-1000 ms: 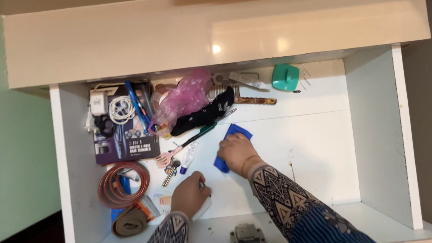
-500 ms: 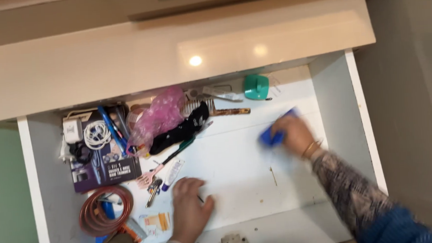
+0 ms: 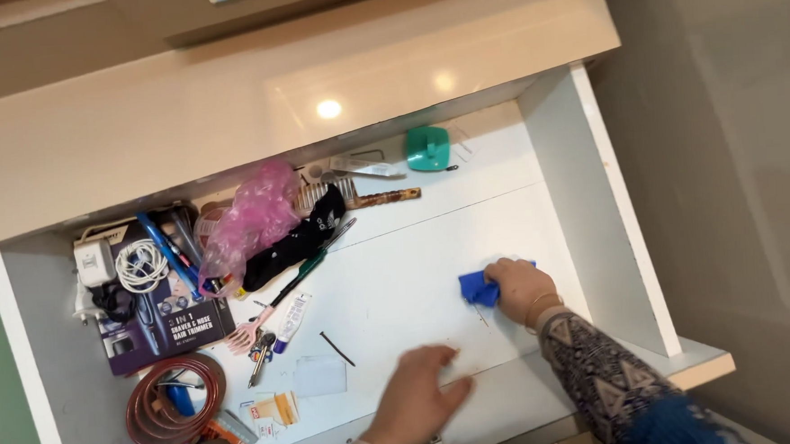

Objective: Cleaning and organizing a vanity drawer.

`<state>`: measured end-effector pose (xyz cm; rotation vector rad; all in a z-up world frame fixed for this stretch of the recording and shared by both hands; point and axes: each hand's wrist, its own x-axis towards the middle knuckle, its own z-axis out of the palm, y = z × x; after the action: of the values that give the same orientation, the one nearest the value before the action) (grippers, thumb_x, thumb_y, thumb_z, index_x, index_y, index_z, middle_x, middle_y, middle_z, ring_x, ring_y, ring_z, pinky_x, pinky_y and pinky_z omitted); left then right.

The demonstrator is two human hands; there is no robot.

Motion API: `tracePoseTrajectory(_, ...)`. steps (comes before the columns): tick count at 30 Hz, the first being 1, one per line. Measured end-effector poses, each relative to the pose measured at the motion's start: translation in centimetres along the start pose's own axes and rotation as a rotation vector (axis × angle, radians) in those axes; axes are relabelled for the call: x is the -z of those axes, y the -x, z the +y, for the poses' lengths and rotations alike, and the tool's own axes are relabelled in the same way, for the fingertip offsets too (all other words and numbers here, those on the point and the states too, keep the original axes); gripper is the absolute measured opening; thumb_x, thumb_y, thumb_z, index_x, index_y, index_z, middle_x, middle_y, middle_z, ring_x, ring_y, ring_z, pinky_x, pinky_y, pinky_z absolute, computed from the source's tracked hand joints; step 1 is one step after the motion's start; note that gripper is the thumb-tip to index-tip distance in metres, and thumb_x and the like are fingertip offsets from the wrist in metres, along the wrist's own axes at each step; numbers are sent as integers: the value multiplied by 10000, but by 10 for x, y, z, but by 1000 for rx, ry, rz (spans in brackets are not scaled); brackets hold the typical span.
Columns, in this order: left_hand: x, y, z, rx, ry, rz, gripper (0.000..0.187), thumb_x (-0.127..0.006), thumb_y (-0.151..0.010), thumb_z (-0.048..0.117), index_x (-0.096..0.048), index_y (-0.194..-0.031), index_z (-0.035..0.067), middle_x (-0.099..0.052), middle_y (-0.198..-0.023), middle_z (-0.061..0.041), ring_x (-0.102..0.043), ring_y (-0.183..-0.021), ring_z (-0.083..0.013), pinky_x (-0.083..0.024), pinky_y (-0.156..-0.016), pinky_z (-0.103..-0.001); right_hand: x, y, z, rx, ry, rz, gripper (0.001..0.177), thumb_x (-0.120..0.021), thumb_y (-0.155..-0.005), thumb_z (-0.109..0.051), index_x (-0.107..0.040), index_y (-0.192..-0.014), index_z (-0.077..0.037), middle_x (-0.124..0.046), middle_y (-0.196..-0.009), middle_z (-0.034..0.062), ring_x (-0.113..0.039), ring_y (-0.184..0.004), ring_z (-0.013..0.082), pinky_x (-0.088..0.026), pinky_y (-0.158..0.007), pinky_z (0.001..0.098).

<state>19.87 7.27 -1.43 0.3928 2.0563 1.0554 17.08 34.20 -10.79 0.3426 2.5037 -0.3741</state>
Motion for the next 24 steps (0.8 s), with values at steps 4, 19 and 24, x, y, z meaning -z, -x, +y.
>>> tracePoseTrajectory(4, -25, 18, 8, -210, -164, -322, 758, -794, -824, 563, -591, -1301, 10, -585, -1283, -188, -464, -1271, -382, -398, -1019, -495, 61, 36, 3, -349, -138, 230, 370, -669, -837, -30, -677, -1200, -100, -668, -1217, 144, -653, -1122, 354, -526, -1012, 437)
tracePoseTrajectory(19, -26, 29, 7, -280, -193, -274, 599, -775, -735, 471, -701, -1171, 68, -658, -1175, -115, -552, -1184, -328, -446, -972, -438, -31, 23, 1, -977, -245, -171, 577, -646, -966, -163, -458, -1472, 40, -464, -1492, 284, -671, -1179, 394, -608, -919, 422)
tracePoseTrajectory(24, -14, 25, 21, -229, -124, -286, 608, -774, -744, 495, -704, -1146, 45, -679, -1137, -147, -592, -1128, -341, -476, -971, -431, -39, 36, -35, -952, -370, -172, 638, -672, -920, -100, -411, -1490, 19, -425, -1496, 267, -691, -1163, 376, -623, -925, 411)
